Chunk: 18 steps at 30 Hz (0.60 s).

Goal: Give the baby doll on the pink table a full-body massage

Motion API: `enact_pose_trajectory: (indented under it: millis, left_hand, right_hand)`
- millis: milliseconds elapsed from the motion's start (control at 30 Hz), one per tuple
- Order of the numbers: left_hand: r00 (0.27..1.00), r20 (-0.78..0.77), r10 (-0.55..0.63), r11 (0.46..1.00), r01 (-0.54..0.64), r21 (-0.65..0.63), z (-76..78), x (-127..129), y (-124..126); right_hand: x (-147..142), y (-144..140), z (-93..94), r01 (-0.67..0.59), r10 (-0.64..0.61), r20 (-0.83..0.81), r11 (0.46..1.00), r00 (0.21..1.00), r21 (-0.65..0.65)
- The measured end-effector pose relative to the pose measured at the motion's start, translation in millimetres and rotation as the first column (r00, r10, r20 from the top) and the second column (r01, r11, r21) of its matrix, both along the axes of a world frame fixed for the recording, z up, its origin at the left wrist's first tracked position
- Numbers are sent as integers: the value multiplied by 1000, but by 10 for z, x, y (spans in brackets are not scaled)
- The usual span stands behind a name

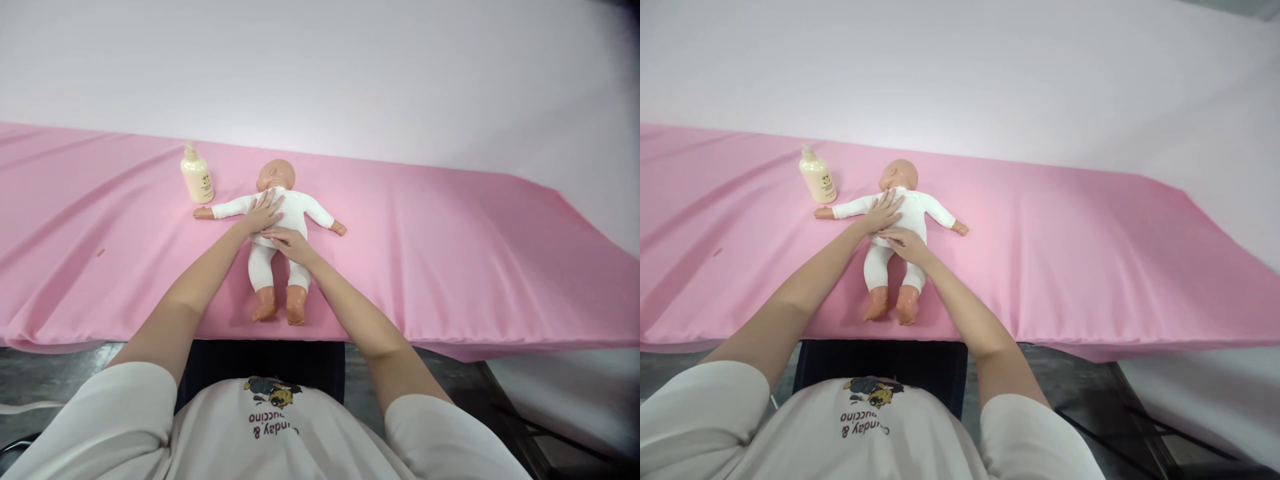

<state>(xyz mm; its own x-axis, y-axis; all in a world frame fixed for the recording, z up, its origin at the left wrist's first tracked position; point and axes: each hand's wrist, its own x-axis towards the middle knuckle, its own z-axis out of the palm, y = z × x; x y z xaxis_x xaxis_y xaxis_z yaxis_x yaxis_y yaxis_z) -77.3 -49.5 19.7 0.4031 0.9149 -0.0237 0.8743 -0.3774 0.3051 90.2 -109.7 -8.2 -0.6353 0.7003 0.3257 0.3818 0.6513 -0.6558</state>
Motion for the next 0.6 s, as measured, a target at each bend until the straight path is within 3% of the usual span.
enact_pose_trajectory:
  millis: [100, 300, 467, 600]
  left_hand:
    - [999, 36, -26, 999, 25, 20, -74, -54, 20]
    - [994, 88, -62, 997, 58, 48, -247, -67, 136]
    - [989, 102, -104, 993, 97, 72, -310, -35, 145]
    - [930, 247, -272, 961, 275, 21, -298, -101, 157]
  right_hand:
    - [72, 24, -41, 61, -59, -81, 998, 995, 16]
    - [166, 210, -222, 300, -301, 7, 952, 954, 61]
    - [249, 519, -389, 388, -382, 98, 919, 919, -60]
    - [290, 755, -395, 449, -438, 101, 879, 893, -161]
